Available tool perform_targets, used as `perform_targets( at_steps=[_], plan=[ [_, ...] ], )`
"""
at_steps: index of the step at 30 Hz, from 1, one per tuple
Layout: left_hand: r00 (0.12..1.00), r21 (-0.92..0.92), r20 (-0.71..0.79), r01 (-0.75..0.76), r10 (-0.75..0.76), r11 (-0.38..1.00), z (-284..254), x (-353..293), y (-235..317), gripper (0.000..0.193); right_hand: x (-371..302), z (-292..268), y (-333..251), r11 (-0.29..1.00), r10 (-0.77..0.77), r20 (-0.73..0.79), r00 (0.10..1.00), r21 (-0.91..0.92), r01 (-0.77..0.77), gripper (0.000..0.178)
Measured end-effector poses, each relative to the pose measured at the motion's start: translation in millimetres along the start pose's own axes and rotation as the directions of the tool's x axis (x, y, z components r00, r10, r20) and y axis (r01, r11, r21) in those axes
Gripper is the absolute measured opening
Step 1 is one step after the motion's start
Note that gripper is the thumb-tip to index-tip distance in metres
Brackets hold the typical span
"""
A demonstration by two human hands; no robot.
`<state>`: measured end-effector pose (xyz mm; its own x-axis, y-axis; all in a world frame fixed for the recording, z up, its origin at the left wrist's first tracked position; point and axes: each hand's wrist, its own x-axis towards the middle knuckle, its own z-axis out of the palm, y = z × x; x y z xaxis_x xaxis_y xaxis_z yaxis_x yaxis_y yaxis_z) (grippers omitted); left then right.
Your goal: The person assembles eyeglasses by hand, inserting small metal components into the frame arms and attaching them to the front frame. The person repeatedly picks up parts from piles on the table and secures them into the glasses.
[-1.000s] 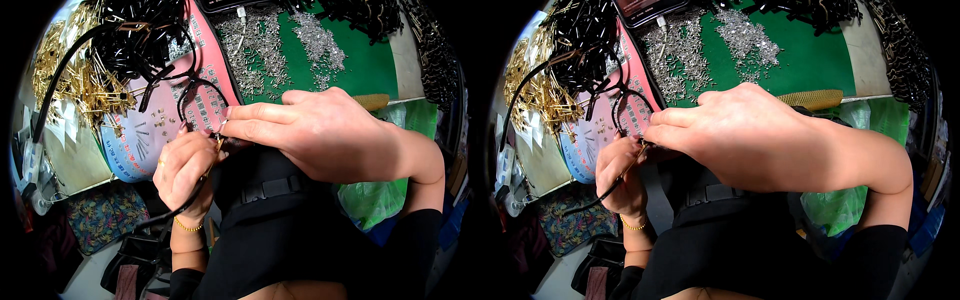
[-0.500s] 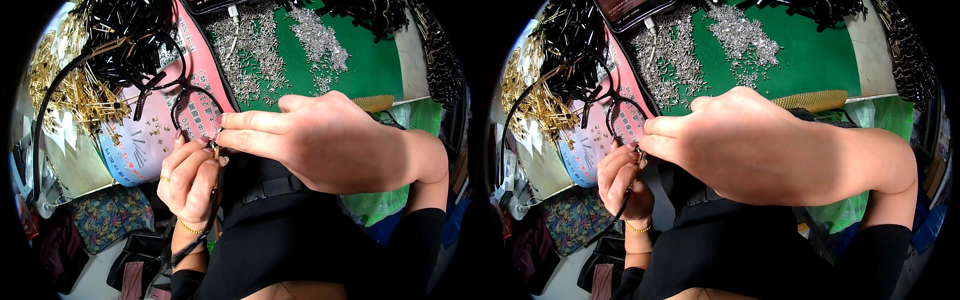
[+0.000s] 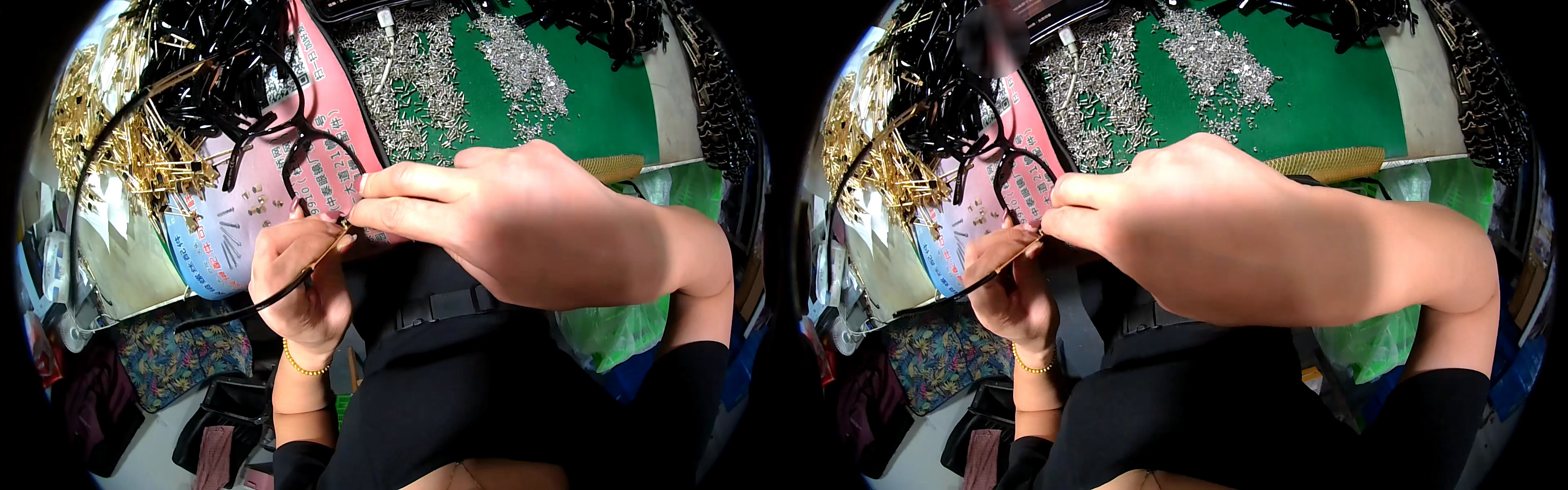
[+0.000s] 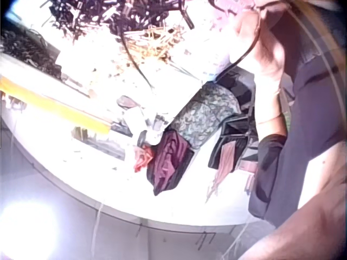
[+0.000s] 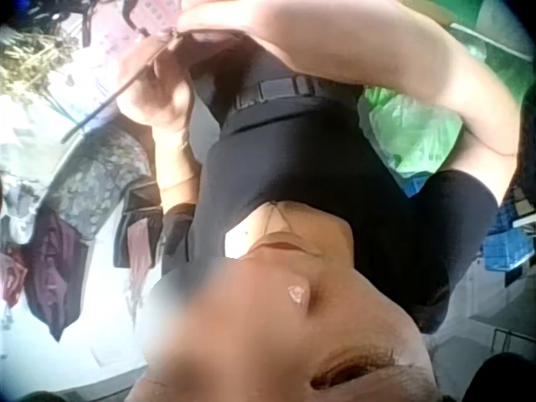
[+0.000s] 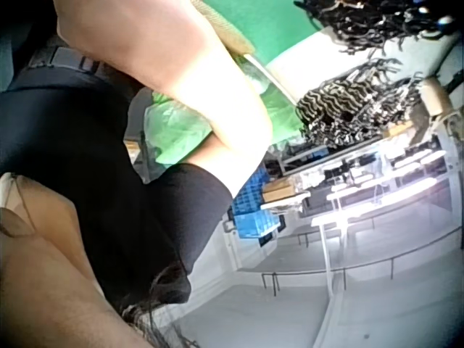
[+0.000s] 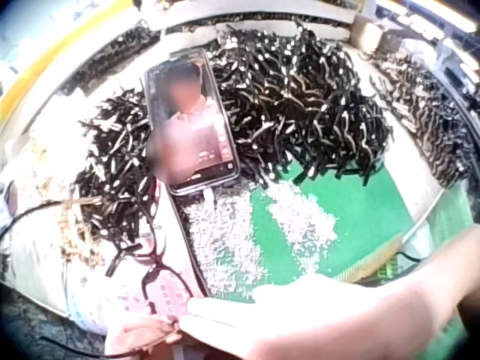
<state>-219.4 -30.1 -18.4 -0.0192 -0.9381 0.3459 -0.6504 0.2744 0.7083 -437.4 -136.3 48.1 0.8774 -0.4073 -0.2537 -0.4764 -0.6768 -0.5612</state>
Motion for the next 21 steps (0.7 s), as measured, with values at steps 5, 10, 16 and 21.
perform_targets(
  at_steps=[5,10,16,21],
  plan=[
    [0.982,0.079,-0.027,-0.185,0.188,0.980,-0.7,2.5,-3.4,0.020,6.1,2.0,4.3,0.996,-0.055,-0.075,0.996,0.069,0.060,0.043],
    [0.977,0.023,0.050,-0.211,0.210,0.977,-9.5,3.9,-9.6,0.028,6.1,0.6,5.7,0.995,-0.085,-0.067,0.994,0.051,0.088,0.043],
    [0.987,-0.040,0.030,-0.155,0.156,0.987,-6.6,-2.3,-16.6,0.028,8.9,4.1,2.0,0.918,-0.201,-0.132,0.971,-0.371,0.140,0.044],
    [0.989,-0.063,-0.058,-0.141,0.137,0.988,-2.3,-6.6,-19.9,0.031,14.7,20.9,3.1,0.887,-0.281,-0.272,0.920,-0.439,0.141,0.027]
  ],
)
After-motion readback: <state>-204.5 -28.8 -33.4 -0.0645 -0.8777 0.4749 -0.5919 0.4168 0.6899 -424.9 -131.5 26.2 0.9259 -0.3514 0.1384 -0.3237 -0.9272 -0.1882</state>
